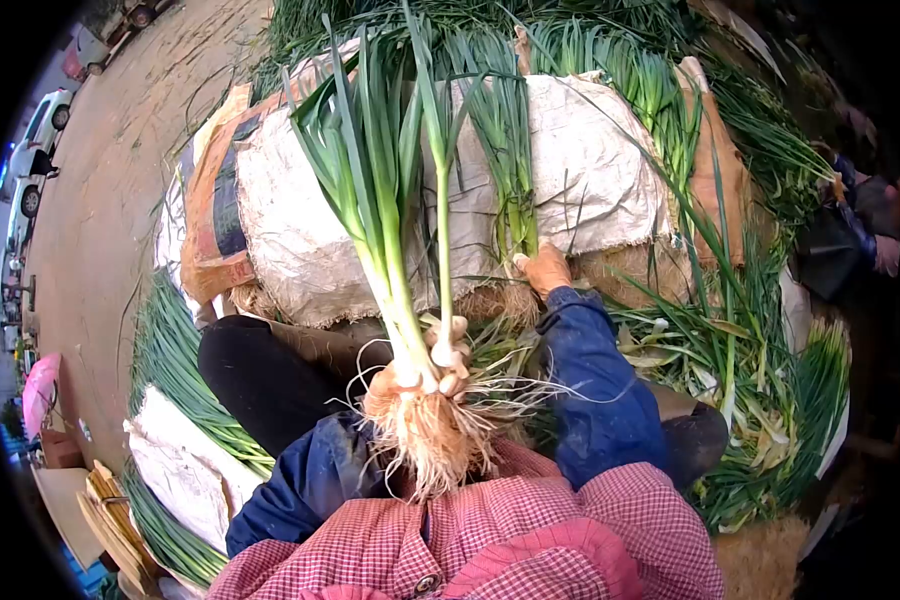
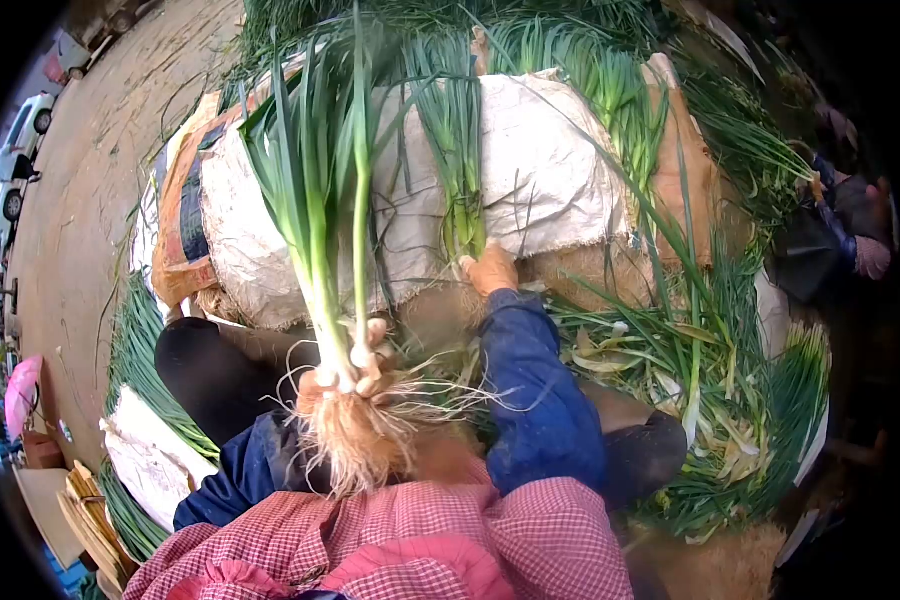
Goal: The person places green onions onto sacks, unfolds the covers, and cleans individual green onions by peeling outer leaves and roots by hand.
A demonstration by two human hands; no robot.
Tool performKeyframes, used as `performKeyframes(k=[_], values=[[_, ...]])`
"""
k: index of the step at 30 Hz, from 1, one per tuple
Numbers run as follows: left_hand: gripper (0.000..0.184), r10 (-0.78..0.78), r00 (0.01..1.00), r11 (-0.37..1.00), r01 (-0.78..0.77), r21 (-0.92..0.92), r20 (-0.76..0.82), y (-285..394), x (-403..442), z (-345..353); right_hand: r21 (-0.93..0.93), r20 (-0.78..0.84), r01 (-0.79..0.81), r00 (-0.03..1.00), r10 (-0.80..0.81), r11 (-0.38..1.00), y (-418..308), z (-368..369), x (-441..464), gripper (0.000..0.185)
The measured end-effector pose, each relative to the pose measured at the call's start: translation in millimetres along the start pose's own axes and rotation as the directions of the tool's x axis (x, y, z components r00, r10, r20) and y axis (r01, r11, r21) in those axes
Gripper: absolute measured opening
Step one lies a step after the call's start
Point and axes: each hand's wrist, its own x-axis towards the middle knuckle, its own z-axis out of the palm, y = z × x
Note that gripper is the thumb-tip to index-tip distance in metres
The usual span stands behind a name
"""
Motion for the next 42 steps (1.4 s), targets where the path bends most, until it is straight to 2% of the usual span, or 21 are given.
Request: performKeyframes(k=[2, 5, 6, 7, 9, 12, 14, 15, 16, 17, 19, 21, 23, 24, 25, 27, 29, 31, 37, 39, 42], values=[[0.057, -0.076, 0.985, 0.988, 0.096, 0.121, -0.154, 3, 1, -1, 0.207, 0.188, -0.025, 0.982, -0.015, 0.978, -18, -6, 11, 0.033], [0.058, -0.023, 0.998, 0.992, 0.016, -0.128, -0.057, -8, 0, -33, 0.445, -0.013, 0.136, 0.989, -0.145, 0.885, -34, -51, -27, 0.026], [0.061, -0.016, 0.972, 0.994, -0.009, -0.106, -0.233, -12, 0, -26, 0.593, -0.030, 0.166, 0.982, -0.185, 0.788, -26, -56, -32, 0.024], [0.068, -0.085, 0.965, 0.992, 0.059, -0.112, -0.248, -12, 4, -24, 0.564, 0.125, -0.043, 0.992, -0.035, 0.825, -20, -65, -37, 0.025], [0.073, -0.156, 0.969, 0.987, 0.144, -0.075, -0.192, -10, 8, -30, 0.733, 0.443, -0.304, 0.892, -0.088, 0.609, -19, -82, -53, 0.026], [0.066, -0.275, 0.938, 0.961, 0.261, -0.092, -0.211, -9, -1, -32, 0.786, 0.555, -0.405, 0.795, -0.244, 0.467, -48, -74, -101, 0.032], [0.055, -0.311, 0.935, 0.946, 0.287, -0.152, -0.170, -10, 6, -20, 0.723, 0.533, -0.131, 0.730, -0.427, 0.678, -20, -23, -88, 0.040], [0.055, -0.309, 0.935, 0.947, 0.285, -0.150, -0.172, -10, 5, -24, 0.777, 0.516, -0.244, 0.775, -0.365, 0.581, -19, -9, -85, 0.044], [0.056, -0.308, 0.933, 0.946, 0.280, -0.162, -0.186, -13, 4, -33, 0.484, 0.289, 0.097, 0.921, -0.263, 0.870, -28, -8, -77, 0.045], [0.057, -0.312, 0.929, 0.944, 0.280, -0.174, -0.198, -15, 2, -40, -0.035, 0.038, 0.141, 0.990, -0.139, 0.989, -37, -8, -69, 0.045], [0.057, -0.318, 0.922, 0.945, 0.291, -0.149, -0.218, -13, 2, -39, -0.241, -0.005, 0.263, 0.962, -0.272, 0.934, -52, -32, -68, 0.036], [0.056, -0.258, 0.931, 0.965, 0.234, -0.120, -0.258, -15, 0, -37, -0.276, -0.064, 0.399, 0.900, -0.431, 0.874, -41, -37, -83, 0.037], [0.054, -0.274, 0.931, 0.959, 0.245, -0.144, -0.243, -18, 0, -47, 0.041, -0.041, 0.582, 0.813, -0.581, 0.812, -23, -42, -108, 0.020], [0.054, -0.257, 0.935, 0.962, 0.223, -0.158, -0.246, -18, 3, -43, 0.484, -0.069, 0.408, 0.900, -0.431, 0.774, -21, -44, -123, 0.019], [0.053, -0.242, 0.936, 0.964, 0.203, -0.172, -0.254, -19, 4, -40, 0.826, -0.018, 0.167, 0.962, -0.271, 0.538, -20, -46, -135, 0.018], [0.046, -0.248, 0.962, 0.943, 0.213, -0.255, -0.115, -23, 0, -33, 0.760, 0.004, -0.019, 1.000, 0.024, 0.650, -32, -68, -121, 0.022], [0.048, -0.194, 0.980, 0.948, 0.176, -0.267, -0.042, -28, 2, -22, 0.869, 0.217, -0.172, 0.975, -0.046, 0.464, -38, -55, -89, 0.022], [0.049, -0.205, 0.964, 0.973, 0.181, -0.144, -0.170, -22, -4, -28, 0.939, 0.206, -0.102, 0.932, -0.299, 0.327, -35, -26, -67, 0.018], [0.049, -0.211, 0.956, 0.976, 0.194, -0.098, -0.203, -25, 14, -43, 0.829, 0.470, -0.441, 0.883, -0.002, 0.343, -25, -7, -120, 0.024], [0.049, -0.217, 0.954, 0.975, 0.200, -0.099, -0.208, -28, 14, -44, 0.886, 0.461, -0.449, 0.879, -0.124, 0.114, -34, -40, -110, 0.031], [0.049, -0.236, 0.950, 0.971, 0.220, -0.097, -0.205, -33, 18, -45, 0.931, 0.311, -0.303, 0.951, -0.006, 0.204, -44, -23, -82, 0.026]])
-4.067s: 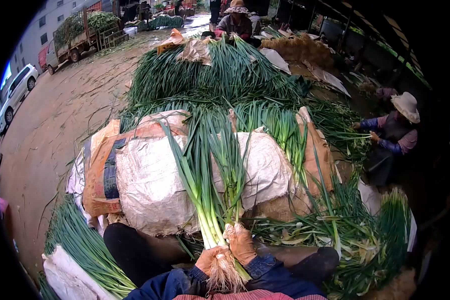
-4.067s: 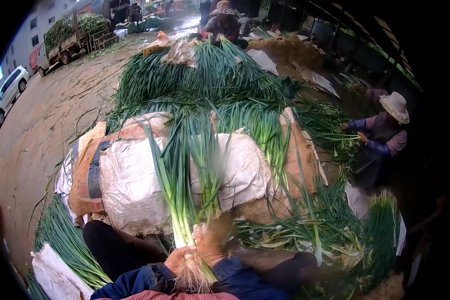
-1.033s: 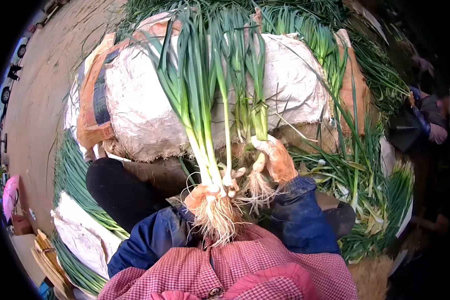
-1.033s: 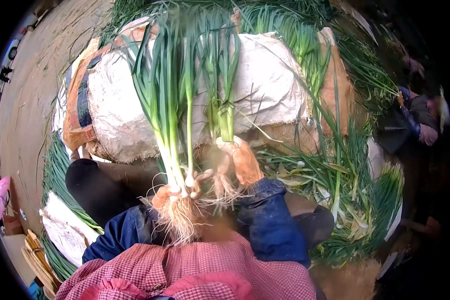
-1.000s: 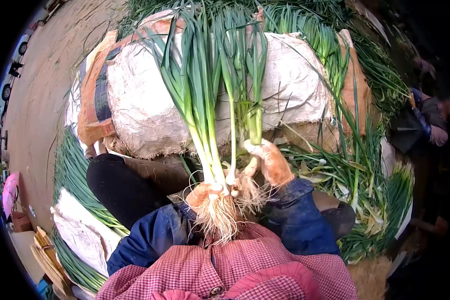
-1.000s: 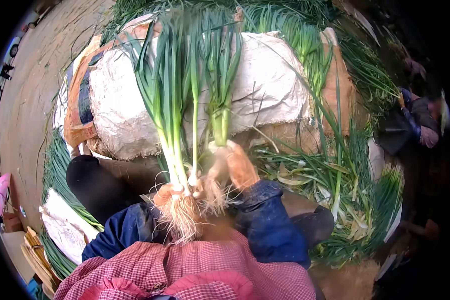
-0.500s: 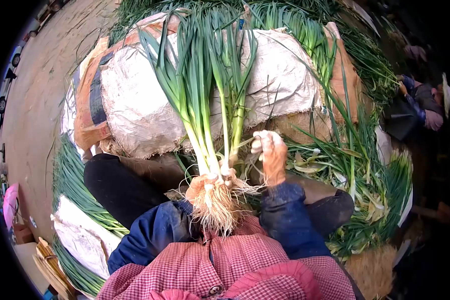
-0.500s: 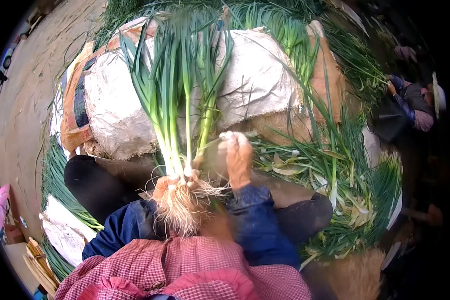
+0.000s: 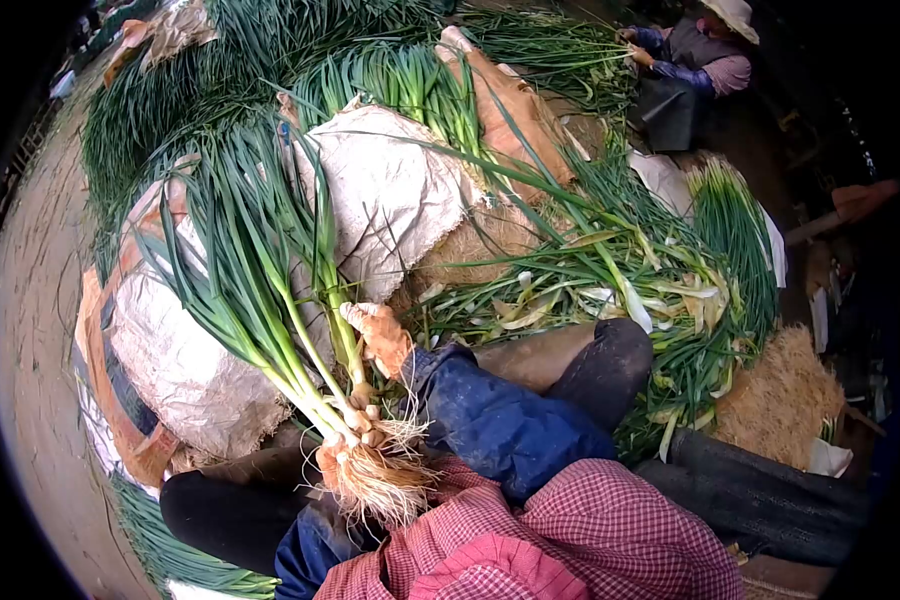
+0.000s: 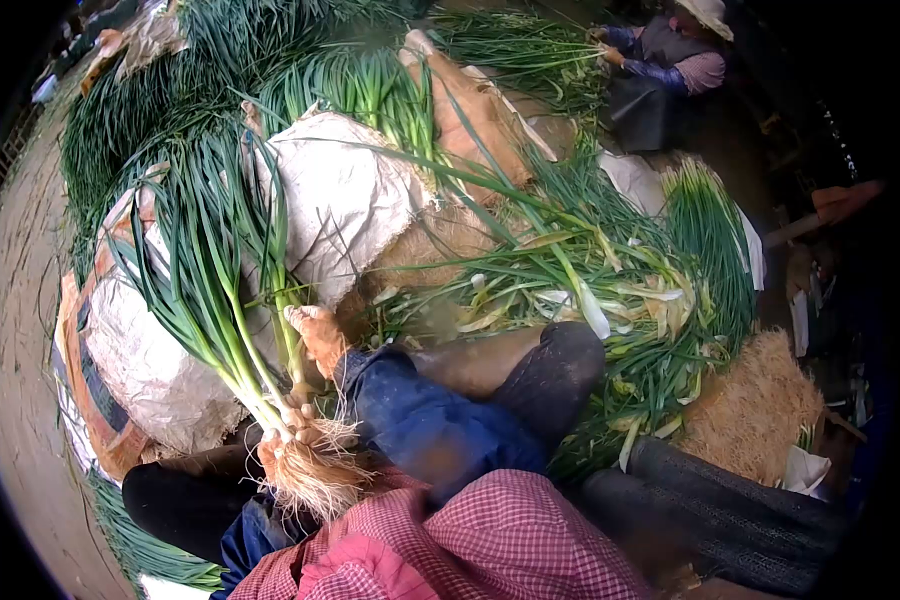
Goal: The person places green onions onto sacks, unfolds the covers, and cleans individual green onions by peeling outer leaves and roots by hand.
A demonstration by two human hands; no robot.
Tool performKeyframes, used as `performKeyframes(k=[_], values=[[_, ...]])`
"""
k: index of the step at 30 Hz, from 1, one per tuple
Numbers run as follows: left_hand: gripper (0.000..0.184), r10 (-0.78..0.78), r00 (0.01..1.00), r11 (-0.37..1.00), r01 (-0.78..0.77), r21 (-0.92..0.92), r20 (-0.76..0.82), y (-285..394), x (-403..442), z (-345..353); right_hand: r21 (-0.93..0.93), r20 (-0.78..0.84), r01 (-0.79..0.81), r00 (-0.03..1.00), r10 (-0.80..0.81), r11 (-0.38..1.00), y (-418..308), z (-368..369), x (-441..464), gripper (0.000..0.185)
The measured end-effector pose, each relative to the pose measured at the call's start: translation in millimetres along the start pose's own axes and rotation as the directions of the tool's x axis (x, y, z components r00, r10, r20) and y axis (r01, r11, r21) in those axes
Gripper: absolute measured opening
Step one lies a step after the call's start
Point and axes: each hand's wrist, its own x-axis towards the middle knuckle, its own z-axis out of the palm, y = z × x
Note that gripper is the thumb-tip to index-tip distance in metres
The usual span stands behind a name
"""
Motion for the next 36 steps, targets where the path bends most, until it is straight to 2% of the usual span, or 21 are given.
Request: performKeyframes(k=[1, 3, 5, 6, 7, 9, 11, 13, 15, 17, 19, 20, 23, 25, 27, 29, 30, 31, 32, 35, 36], values=[[0.049, 0.004, 1.000, 1.000, -0.004, -0.002, 0.002, 0, 0, 1, 0.014, -0.105, 0.083, 0.991, -0.081, 0.996, 9, 9, 2, 0.023], [0.049, 0.012, 1.000, 1.000, -0.012, -0.028, 0.002, -1, -1, -1, 0.192, -0.079, -0.054, 0.994, 0.070, 0.980, 38, 8, 6, 0.018], [0.049, 0.033, 0.999, 0.998, -0.032, -0.049, 0.010, -1, -2, -3, 0.094, -0.036, -0.158, 0.986, 0.162, 0.983, 109, -19, 23, 0.016], [0.049, 0.040, 0.999, 0.997, -0.039, -0.064, 0.015, -2, -2, -3, -0.588, 0.070, -0.027, 0.994, 0.084, 0.808, 91, -19, 1, 0.017], [0.050, 0.046, 0.999, 0.996, -0.045, -0.073, 0.008, -3, -3, -5, -0.958, 0.196, 0.169, 0.975, 0.102, 0.231, 67, -25, -30, 0.017], [0.050, 0.059, 0.997, 0.993, -0.055, -0.108, 0.042, -5, 0, -3, -0.979, 0.109, 0.160, 0.933, 0.343, -0.126, 66, -52, -55, 0.018], [0.050, 0.114, 0.991, 0.983, -0.102, -0.155, 0.069, 0, -6, -4, -0.924, -0.100, 0.048, 0.926, 0.364, -0.378, 51, -79, -71, 0.018], [0.050, 0.217, 0.968, 0.947, -0.178, -0.267, 0.125, 1, -7, 6, -0.984, -0.002, 0.016, 0.995, 0.099, -0.175, 6, -70, -74, 0.024], [0.050, 0.258, 0.959, 0.925, -0.209, -0.318, 0.120, 0, -14, 9, -0.923, 0.090, 0.149, 0.980, -0.179, 0.355, -32, -38, -64, 0.033], [0.051, 0.104, 0.980, 0.984, -0.077, -0.160, 0.168, 8, -17, 5, -0.741, 0.162, 0.160, 0.985, -0.057, 0.652, -40, -15, -36, 0.036], [0.051, 0.082, 0.990, 0.992, -0.070, -0.109, 0.118, 7, -18, 4, -0.945, 0.233, 0.238, 0.971, -0.051, 0.222, -35, 8, -16, 0.042], [0.051, 0.075, 0.993, 0.994, -0.067, -0.086, 0.094, 10, -21, 5, -0.953, 0.302, 0.303, 0.933, -0.194, -0.027, -32, 14, -20, 0.036], [0.052, 0.059, 0.994, 0.994, -0.050, -0.102, 0.093, 10, -21, -6, -0.899, 0.434, 0.413, 0.881, -0.189, -0.144, -33, 13, -41, 0.032], [0.048, 0.019, 0.999, 0.996, -0.016, -0.087, 0.035, 7, -21, -19, -0.811, 0.580, 0.585, 0.798, -0.164, -0.024, -21, -3, -58, 0.024], [0.046, 0.031, 0.999, 0.999, -0.031, 0.014, -0.017, 6, -22, -19, -0.617, 0.486, 0.596, 0.802, -0.346, 0.515, 2, -16, -69, 0.017], [0.053, 0.115, 0.993, 0.988, -0.111, -0.106, 0.031, 5, -26, 5, -0.165, 0.121, 0.119, 0.988, -0.100, 0.979, -20, -19, -84, 0.024], [0.052, 0.123, 0.982, 0.980, -0.097, -0.175, 0.144, 5, -21, -3, -0.007, 0.027, 0.148, 0.989, -0.148, 0.989, -7, -26, -74, 0.029], [0.052, 0.127, 0.981, 0.979, -0.101, -0.176, 0.144, 4, -21, -4, 0.002, -0.220, 0.012, 0.975, -0.011, 1.000, -9, -15, -70, 0.029], [0.052, 0.141, 0.981, 0.967, -0.107, -0.230, 0.136, 2, -22, -5, -0.184, -0.033, 0.178, 0.982, -0.187, 0.967, 5, -21, -48, 0.032], [0.048, 0.202, 0.972, 0.950, -0.164, -0.266, 0.124, 5, -32, 2, 0.123, 0.420, -0.042, 0.907, -0.014, 0.992, -10, 14, -35, 0.050], [0.045, 0.220, 0.968, 0.939, -0.177, -0.295, 0.119, 5, -37, -2, 0.013, 0.487, -0.063, 0.872, 0.048, 0.998, -10, 23, -44, 0.046]])
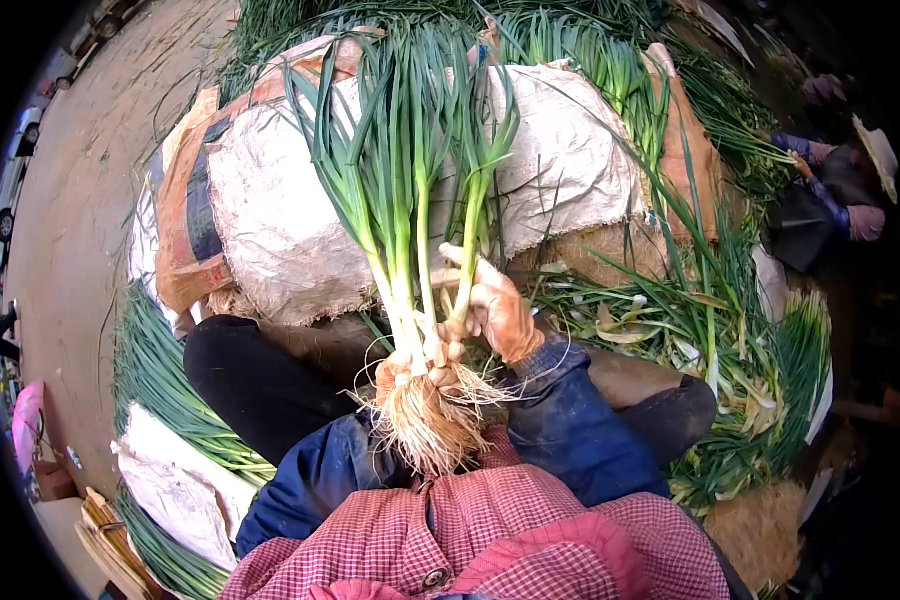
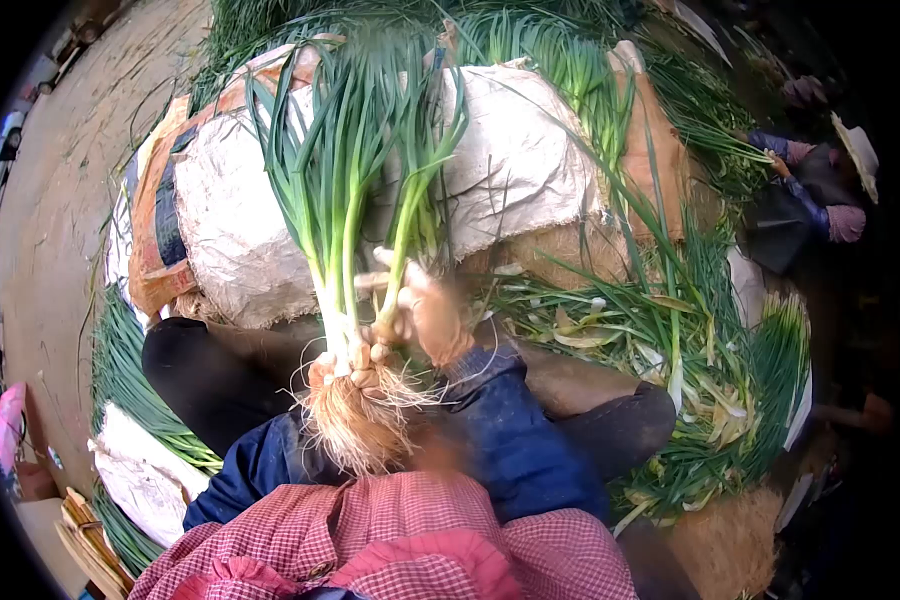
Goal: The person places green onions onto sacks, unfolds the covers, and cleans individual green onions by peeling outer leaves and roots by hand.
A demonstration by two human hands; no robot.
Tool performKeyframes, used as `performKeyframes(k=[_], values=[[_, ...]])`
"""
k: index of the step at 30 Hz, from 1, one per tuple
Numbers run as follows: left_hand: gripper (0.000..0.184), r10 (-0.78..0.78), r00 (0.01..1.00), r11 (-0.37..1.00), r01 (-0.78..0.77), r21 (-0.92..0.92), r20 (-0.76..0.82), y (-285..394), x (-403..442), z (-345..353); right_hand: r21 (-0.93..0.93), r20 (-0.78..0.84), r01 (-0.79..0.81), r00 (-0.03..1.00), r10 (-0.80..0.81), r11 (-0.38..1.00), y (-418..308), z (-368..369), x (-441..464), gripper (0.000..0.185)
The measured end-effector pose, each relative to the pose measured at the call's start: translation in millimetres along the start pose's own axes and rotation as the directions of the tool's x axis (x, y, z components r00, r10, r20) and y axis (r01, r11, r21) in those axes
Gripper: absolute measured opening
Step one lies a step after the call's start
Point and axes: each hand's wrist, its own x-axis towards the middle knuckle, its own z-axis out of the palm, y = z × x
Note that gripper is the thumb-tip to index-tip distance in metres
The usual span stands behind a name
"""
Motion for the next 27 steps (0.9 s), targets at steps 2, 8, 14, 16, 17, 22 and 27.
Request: performKeyframes(k=[2, 8, 14, 16, 17, 22, 27], values=[[0.040, -0.029, 0.984, 1.000, 0.031, -0.006, 0.173, 3, 6, 0, -0.586, 0.166, 0.213, 0.976, -0.141, 0.781, 35, -16, -6, 0.031], [0.040, -0.021, 0.987, 1.000, 0.019, 0.014, 0.161, 0, 12, 29, -0.956, 0.141, 0.161, 0.985, 0.095, -0.246, 13, -49, -113, 0.011], [0.049, -0.082, 0.996, 0.990, 0.078, 0.117, 0.022, 2, 12, 0, -0.619, -0.249, -0.242, 0.963, 0.105, 0.747, -28, -20, -36, 0.036], [0.050, -0.117, 0.990, 0.976, 0.130, 0.172, -0.082, 9, 9, -5, -0.821, -0.116, -0.089, 0.993, -0.013, 0.563, -12, -23, -11, 0.028], [0.050, -0.096, 0.990, 0.971, 0.116, 0.210, -0.104, 10, 9, -5, -0.921, -0.036, 0.030, 0.986, -0.162, 0.389, -2, -22, -5, 0.023], [0.044, -0.057, 0.985, 0.978, 0.087, 0.190, -0.161, 5, 8, -8, -0.843, 0.113, 0.224, 0.963, -0.246, 0.489, -10, 0, -42, 0.016], [0.047, -0.202, 0.972, 0.974, 0.212, 0.078, -0.119, 5, 12, -4, -0.967, -0.229, -0.137, 0.839, -0.493, 0.217, -44, -49, 24, 0.020]])
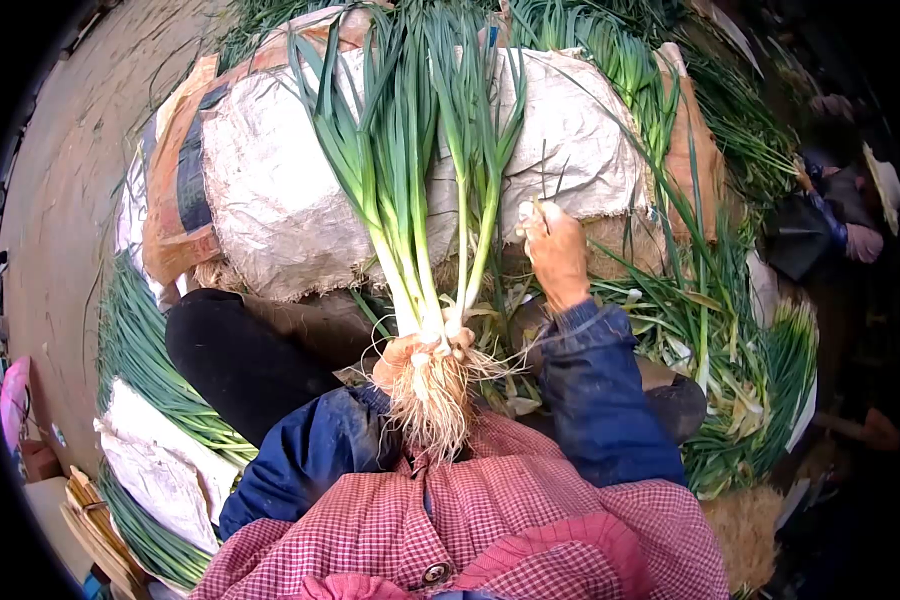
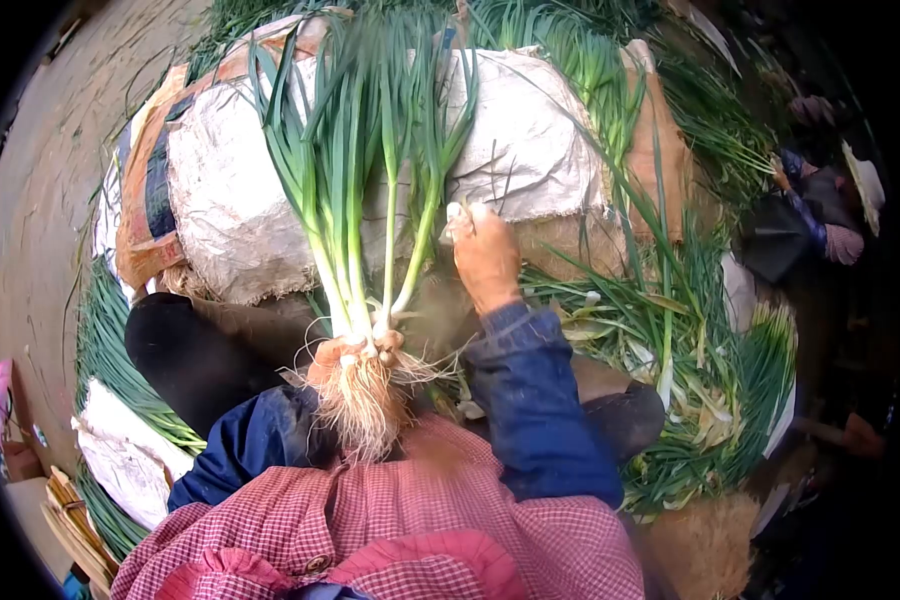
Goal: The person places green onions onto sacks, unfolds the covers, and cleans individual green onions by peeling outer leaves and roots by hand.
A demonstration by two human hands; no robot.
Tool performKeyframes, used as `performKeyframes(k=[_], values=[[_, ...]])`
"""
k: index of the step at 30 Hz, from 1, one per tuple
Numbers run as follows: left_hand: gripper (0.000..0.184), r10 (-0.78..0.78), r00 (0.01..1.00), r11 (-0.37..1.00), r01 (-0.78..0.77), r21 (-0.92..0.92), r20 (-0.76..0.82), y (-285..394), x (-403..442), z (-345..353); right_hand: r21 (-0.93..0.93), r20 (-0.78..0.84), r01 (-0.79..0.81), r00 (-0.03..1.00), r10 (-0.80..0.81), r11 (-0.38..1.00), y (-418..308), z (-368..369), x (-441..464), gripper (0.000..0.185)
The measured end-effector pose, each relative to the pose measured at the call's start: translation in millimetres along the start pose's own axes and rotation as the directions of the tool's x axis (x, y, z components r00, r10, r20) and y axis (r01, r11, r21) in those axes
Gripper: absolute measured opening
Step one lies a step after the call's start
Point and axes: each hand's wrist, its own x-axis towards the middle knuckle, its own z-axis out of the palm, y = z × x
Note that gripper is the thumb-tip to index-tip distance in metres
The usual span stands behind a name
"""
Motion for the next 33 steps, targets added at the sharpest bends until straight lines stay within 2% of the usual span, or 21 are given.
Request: performKeyframes(k=[2, 4, 6, 8, 9, 10, 13, 14, 16, 18, 19, 20, 22, 23, 24, 25, 26, 28, 30, 31, 33], values=[[0.053, 0.004, 1.000, 0.994, -0.001, 0.110, -0.023, 0, 2, -2, -0.506, 0.252, -0.099, 0.933, 0.257, 0.857, -35, 3, 35, 0.034], [0.049, 0.029, 0.995, 0.995, -0.019, 0.102, -0.096, 0, 3, -9, -0.592, 0.386, 0.291, 0.921, -0.052, 0.752, -28, 26, 42, 0.031], [0.049, 0.071, 0.982, 0.988, -0.046, 0.145, -0.175, 1, 0, -13, -0.601, 0.414, 0.377, 0.901, -0.130, 0.704, -24, 34, 40, 0.024], [0.049, 0.080, 0.981, 0.991, -0.058, 0.123, -0.177, 0, 2, -19, -0.090, 0.343, 0.325, 0.898, -0.277, 0.942, -16, 19, 20, 0.020], [0.049, 0.073, 0.981, 0.991, -0.051, 0.124, -0.177, 1, 4, -21, 0.057, 0.311, 0.196, 0.928, -0.204, 0.979, -21, 10, 1, 0.018], [0.049, 0.069, 0.981, 0.993, -0.050, 0.107, -0.180, 1, 7, -21, 0.201, 0.288, 0.060, 0.950, -0.118, 0.978, -28, -3, -21, 0.017], [0.046, 0.140, 0.969, 0.968, -0.092, 0.233, -0.203, -1, 14, -25, 0.635, -0.098, 0.147, 0.989, -0.110, 0.758, -39, -23, -87, 0.014], [0.045, 0.091, 0.959, 0.973, -0.029, 0.228, -0.268, 2, 10, -37, 0.689, -0.229, 0.177, 0.973, -0.021, 0.703, -34, -36, -98, 0.013], [0.044, -0.006, 0.994, 0.998, 0.012, 0.061, -0.107, 6, 7, -37, 0.683, -0.460, 0.189, 0.861, 0.215, 0.706, -20, -70, -112, 0.011], [0.052, -0.005, 0.996, 1.000, 0.004, -0.009, -0.086, 4, 4, -15, 0.188, -0.224, -0.388, 0.877, 0.424, 0.902, 35, -102, -119, 0.027], [0.052, 0.004, 1.000, 1.000, -0.004, -0.013, 0.025, 2, 6, -2, -0.516, -0.187, -0.235, 0.969, 0.159, 0.824, 45, -101, -128, 0.042], [0.053, 0.018, 0.991, 1.000, -0.016, -0.015, 0.131, 0, 9, 6, -0.476, -0.082, -0.293, 0.954, 0.290, 0.829, 56, -93, -133, 0.048], [0.059, 0.028, 0.983, 0.994, -0.008, -0.113, 0.180, -3, 7, -6, 0.191, 0.118, -0.321, 0.946, 0.303, 0.928, 10, -57, -119, 0.059], [0.060, 0.038, 0.986, 0.994, -0.021, -0.106, 0.164, -5, 3, -13, 0.511, 0.254, -0.241, 0.959, 0.123, 0.825, -4, -36, -107, 0.065], [0.061, 0.049, 0.986, 0.996, -0.035, -0.087, 0.161, -3, 1, -20, 0.661, 0.452, -0.368, 0.891, 0.044, 0.654, -13, -17, -96, 0.065], [0.059, 0.072, 0.987, 0.996, -0.065, -0.054, 0.146, -4, -2, -25, 0.620, 0.633, -0.501, 0.774, -0.007, 0.604, -20, -3, -84, 0.054], [0.057, 0.101, 0.985, 0.995, -0.099, -0.022, 0.137, -4, -3, -29, 0.734, 0.592, -0.495, 0.802, -0.082, 0.465, -22, 16, -84, 0.035], [0.051, 0.070, 0.995, 0.998, -0.070, -0.008, 0.070, -1, -3, -15, 0.647, 0.437, -0.325, 0.899, 0.014, 0.690, -10, 47, -86, 0.021], [0.046, 0.092, 0.990, 0.996, -0.092, 0.000, 0.103, -3, -5, -26, 0.344, 0.290, -0.018, 0.953, -0.088, 0.939, 4, 59, -97, 0.015], [0.046, 0.025, 1.000, 1.000, -0.025, -0.002, -0.011, -3, -9, -27, 0.141, 0.213, 0.109, 0.967, -0.137, 0.984, 8, 64, -102, 0.013], [0.047, -0.042, 0.998, 0.999, 0.042, -0.009, -0.038, 1, -10, -28, 0.209, 0.212, 0.132, 0.961, -0.177, 0.969, 6, 58, -107, 0.017]])
